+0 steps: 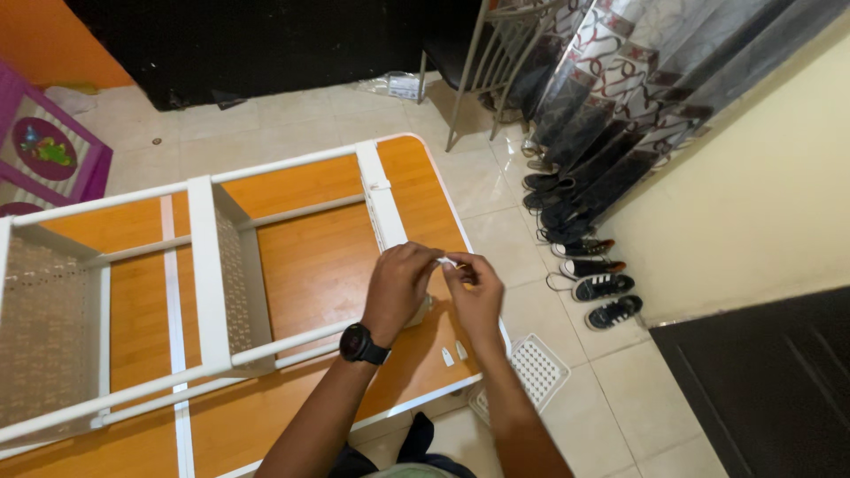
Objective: The person assembles a white plastic shoe rack by placing small black feet into trays, stacking the trays, and attaching white plastic clips to the frame. The person works at a wooden table in a room with a pink storage unit and a mop nearby.
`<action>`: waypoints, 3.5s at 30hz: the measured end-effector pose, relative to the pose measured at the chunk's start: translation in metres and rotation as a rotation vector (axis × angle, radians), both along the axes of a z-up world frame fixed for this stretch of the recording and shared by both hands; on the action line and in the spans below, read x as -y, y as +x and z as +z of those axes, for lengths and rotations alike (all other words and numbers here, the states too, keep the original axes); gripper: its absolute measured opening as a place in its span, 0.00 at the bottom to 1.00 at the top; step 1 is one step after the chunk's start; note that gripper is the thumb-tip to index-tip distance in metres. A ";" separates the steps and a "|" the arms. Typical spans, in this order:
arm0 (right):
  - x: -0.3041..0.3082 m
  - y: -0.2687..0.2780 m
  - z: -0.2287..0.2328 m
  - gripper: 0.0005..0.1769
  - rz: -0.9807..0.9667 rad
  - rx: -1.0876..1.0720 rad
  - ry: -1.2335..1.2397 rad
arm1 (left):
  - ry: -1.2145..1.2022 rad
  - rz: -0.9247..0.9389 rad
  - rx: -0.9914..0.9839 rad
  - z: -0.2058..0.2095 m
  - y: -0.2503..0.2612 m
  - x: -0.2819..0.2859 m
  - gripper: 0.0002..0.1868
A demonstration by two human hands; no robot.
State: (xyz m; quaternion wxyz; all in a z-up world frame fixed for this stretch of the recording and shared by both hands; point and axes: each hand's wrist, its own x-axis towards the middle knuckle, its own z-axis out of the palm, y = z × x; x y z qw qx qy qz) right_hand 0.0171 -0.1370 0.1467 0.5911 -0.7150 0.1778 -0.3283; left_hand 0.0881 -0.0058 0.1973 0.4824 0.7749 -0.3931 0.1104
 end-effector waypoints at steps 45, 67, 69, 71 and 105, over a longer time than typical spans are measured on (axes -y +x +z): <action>0.064 -0.057 -0.140 0.11 -0.139 -0.702 -0.666 | 0.181 0.024 -0.426 -0.197 -0.038 0.105 0.07; 0.069 -0.061 -0.132 0.20 -0.232 -0.604 -0.598 | 0.055 0.050 -0.444 -0.190 -0.043 0.109 0.08; 0.069 -0.059 -0.119 0.21 -0.248 -0.576 -0.575 | 0.009 0.054 -0.434 -0.178 -0.045 0.111 0.08; 0.068 -0.060 -0.102 0.21 -0.268 -0.576 -0.520 | -0.027 0.047 -0.429 -0.158 -0.050 0.111 0.10; 0.005 0.162 -0.020 0.16 -0.017 -0.114 -0.025 | 0.145 0.148 0.042 -0.006 0.129 -0.036 0.25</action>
